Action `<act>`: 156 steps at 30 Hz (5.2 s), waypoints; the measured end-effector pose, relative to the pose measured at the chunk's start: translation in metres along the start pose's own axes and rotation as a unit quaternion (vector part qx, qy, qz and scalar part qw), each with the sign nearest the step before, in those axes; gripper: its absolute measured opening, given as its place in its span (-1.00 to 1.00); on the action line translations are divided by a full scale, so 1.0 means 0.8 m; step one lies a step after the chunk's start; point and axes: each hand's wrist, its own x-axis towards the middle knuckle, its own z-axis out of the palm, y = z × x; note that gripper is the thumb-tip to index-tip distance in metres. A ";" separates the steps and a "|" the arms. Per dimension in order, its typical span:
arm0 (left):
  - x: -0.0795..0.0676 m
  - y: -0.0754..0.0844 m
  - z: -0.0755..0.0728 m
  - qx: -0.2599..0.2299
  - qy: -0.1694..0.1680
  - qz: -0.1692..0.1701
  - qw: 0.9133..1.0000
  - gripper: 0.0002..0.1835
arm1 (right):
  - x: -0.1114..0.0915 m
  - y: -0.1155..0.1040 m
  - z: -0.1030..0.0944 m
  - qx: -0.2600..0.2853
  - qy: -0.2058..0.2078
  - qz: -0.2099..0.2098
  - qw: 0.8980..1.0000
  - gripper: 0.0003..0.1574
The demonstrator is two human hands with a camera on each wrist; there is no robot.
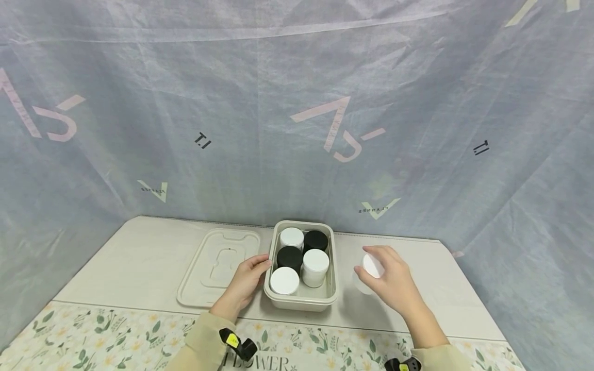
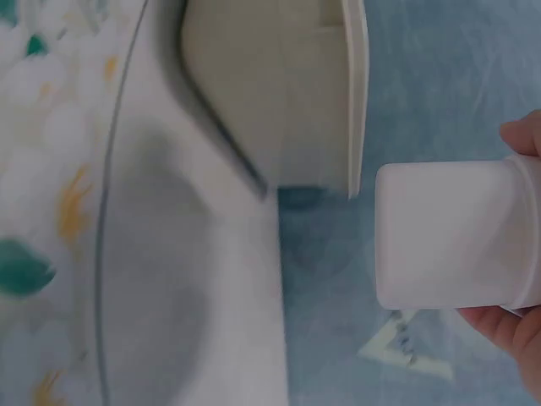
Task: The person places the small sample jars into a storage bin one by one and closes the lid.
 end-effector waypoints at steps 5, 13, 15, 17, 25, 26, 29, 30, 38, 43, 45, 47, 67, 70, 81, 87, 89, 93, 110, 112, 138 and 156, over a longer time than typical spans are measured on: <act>-0.001 0.001 0.004 -0.031 0.006 -0.016 0.999 -0.59 | 0.014 -0.014 0.008 0.030 0.013 -0.038 0.999 -0.44; -0.001 -0.003 0.010 -0.054 0.002 -0.034 0.998 -0.55 | 0.029 -0.033 0.021 0.085 0.008 -0.079 0.993 -0.45; -0.002 -0.003 0.012 -0.055 0.002 -0.036 0.998 -0.55 | 0.031 -0.038 0.025 0.095 0.006 -0.087 0.992 -0.45; -0.003 -0.003 0.013 -0.054 0.005 -0.037 0.998 -0.54 | 0.032 -0.043 0.030 0.103 0.003 -0.096 0.990 -0.46; -0.006 0.000 0.014 -0.044 0.004 -0.029 0.999 -0.54 | 0.028 -0.063 0.052 0.114 -0.046 -0.105 0.987 -0.50; -0.006 0.000 0.014 -0.043 0.004 -0.029 0.999 -0.54 | 0.026 -0.065 0.055 0.113 -0.054 -0.103 0.987 -0.50; -0.006 0.000 0.013 -0.040 0.001 -0.026 0.999 -0.54 | 0.021 -0.067 0.063 0.111 -0.077 -0.094 0.986 -0.48; -0.006 0.000 0.013 -0.039 0.000 -0.025 0.999 -0.54 | 0.019 -0.067 0.065 0.108 -0.082 -0.090 0.987 -0.48; -0.006 0.000 0.012 -0.029 -0.007 -0.022 0.999 -0.54 | 0.008 -0.066 0.082 0.096 -0.100 -0.057 0.989 -0.36; -0.003 -0.002 0.011 -0.028 -0.004 -0.019 0.999 -0.54 | 0.002 -0.066 0.089 0.087 -0.107 -0.065 0.988 -0.35; -0.002 -0.004 0.012 -0.028 -0.004 -0.017 0.999 -0.55 | -0.001 -0.066 0.091 0.086 -0.102 -0.073 0.988 -0.35; -0.002 -0.004 0.012 -0.026 -0.006 -0.017 0.999 -0.55 | -0.004 -0.065 0.094 0.082 -0.091 -0.080 0.989 -0.35; -0.002 0.002 0.004 -0.022 -0.038 -0.007 0.999 -0.54 | -0.014 -0.071 0.094 0.035 -0.089 -0.067 0.993 -0.55; -0.001 0.004 0.004 -0.013 -0.048 0.001 0.999 -0.53 | -0.015 -0.070 0.093 0.023 -0.095 -0.071 0.993 -0.58; -0.009 0.020 -0.019 0.112 -0.058 0.019 0.992 -0.47 | 0.001 -0.082 0.092 0.069 -0.098 -0.040 0.992 -0.50; -0.008 0.032 -0.054 0.225 -0.020 0.054 0.973 -0.48 | 0.032 -0.111 0.096 0.153 -0.132 0.028 0.979 -0.41; -0.008 0.034 -0.070 0.249 -0.013 0.060 0.966 -0.46 | 0.044 -0.123 0.099 0.188 -0.153 0.061 0.968 -0.37; -0.014 0.038 -0.105 0.286 0.004 0.057 0.956 -0.44 | 0.064 -0.146 0.112 0.261 -0.187 0.111 0.940 -0.32; -0.028 0.052 -0.190 0.390 0.009 -0.029 0.920 -0.36 | 0.070 -0.231 0.196 0.377 -0.234 0.259 0.858 0.02; -0.026 0.050 -0.192 0.380 0.005 -0.039 0.924 -0.35 | 0.065 -0.236 0.208 0.385 -0.234 0.275 0.849 0.06; -0.025 0.077 -0.212 0.305 0.052 -0.049 0.950 -0.50 | 0.042 -0.241 0.228 0.452 -0.234 0.379 0.773 0.10; -0.060 0.141 -0.166 0.193 0.058 0.030 0.979 -0.46 | 0.066 -0.259 0.192 0.487 -0.236 0.258 0.800 -0.31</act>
